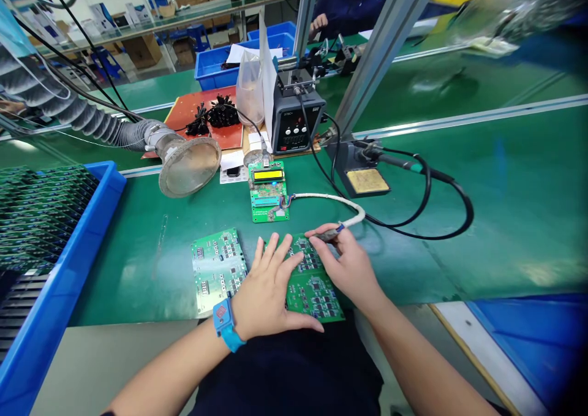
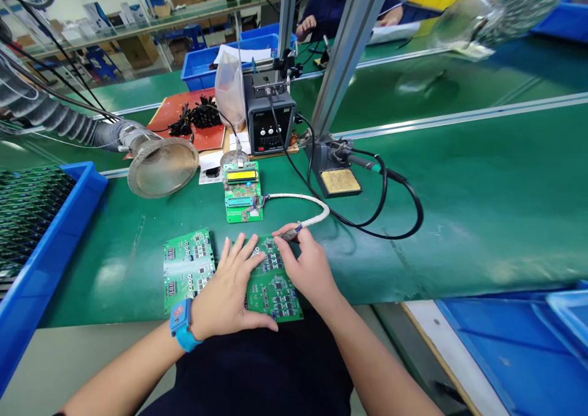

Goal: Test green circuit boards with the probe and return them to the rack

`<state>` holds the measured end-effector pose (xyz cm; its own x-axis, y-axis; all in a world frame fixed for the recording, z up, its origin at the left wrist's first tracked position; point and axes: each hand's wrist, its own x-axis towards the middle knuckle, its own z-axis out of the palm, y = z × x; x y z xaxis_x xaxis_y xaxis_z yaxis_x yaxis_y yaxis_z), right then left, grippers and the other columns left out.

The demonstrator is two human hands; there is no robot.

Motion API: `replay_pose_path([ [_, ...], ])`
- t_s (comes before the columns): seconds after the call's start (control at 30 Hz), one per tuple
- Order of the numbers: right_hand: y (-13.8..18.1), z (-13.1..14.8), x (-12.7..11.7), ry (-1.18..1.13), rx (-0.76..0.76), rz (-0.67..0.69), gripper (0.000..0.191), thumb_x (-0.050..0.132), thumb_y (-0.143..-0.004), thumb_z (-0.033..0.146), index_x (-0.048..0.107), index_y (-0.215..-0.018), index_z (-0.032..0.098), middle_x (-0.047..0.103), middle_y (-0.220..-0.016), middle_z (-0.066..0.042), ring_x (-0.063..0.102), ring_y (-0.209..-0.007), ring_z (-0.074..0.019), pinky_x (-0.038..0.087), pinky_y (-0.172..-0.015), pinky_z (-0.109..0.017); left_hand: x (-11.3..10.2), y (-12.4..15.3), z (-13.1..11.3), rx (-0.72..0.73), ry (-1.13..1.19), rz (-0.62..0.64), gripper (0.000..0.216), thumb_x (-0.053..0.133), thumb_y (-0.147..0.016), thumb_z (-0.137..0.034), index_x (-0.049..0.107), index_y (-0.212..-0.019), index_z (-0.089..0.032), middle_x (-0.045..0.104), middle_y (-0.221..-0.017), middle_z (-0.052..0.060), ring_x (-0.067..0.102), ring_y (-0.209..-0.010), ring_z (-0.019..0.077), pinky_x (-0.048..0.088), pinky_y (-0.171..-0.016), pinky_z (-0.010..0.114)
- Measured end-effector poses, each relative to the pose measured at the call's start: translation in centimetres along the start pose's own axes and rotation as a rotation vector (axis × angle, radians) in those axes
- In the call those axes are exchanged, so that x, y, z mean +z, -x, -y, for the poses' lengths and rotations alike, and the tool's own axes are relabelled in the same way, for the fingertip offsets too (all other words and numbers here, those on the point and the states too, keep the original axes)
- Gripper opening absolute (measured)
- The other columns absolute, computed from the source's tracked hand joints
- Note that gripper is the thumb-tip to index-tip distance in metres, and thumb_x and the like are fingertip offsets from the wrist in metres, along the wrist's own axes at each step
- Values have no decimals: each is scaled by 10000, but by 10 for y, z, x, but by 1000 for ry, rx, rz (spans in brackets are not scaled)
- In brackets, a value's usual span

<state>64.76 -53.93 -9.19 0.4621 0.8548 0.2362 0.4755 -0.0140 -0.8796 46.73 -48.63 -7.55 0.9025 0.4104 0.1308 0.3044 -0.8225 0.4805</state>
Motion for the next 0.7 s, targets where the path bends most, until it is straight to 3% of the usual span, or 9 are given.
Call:
replay_pose_path([
  [0.07,0,0,0,-1,1,4,123,539,-887,342,541,-930,227,707,-907,-64,673,-851,-210,528,-785,-347,-3,0,0,34,-5,16,1010,718,-588,-751,443,-1338,-134,263,-1515,245,88,-1430,432,57,-1076,729],
  [0.2,0,1,-1,4,-1,8,123,536,-887,339,538,-934,225,707,-910,-66,673,-854,-211,528,-786,-346,-8,2,-1,149,9,92,593,713,-678,-671,664,-1141,-304,336,-1507,112,142,-1426,424,58,-1091,701],
  [0.3,0,1,-1,-1,7,11,118,537,-886,331,539,-932,223,705,-909,-65,671,-854,-209,526,-783,-340,-7,3,-1,181,27,117,365,692,-740,-615,731,-997,-358,386,-1479,51,160,-1434,380,65,-1121,649],
  [0.7,0,-2,1,-16,14,7,133,540,-889,346,543,-939,222,707,-920,-66,673,-871,-213,522,-790,-342,-1,3,-1,154,60,115,366,689,-760,-605,693,-923,-278,456,-1444,24,212,-1433,318,30,-1146,615],
])
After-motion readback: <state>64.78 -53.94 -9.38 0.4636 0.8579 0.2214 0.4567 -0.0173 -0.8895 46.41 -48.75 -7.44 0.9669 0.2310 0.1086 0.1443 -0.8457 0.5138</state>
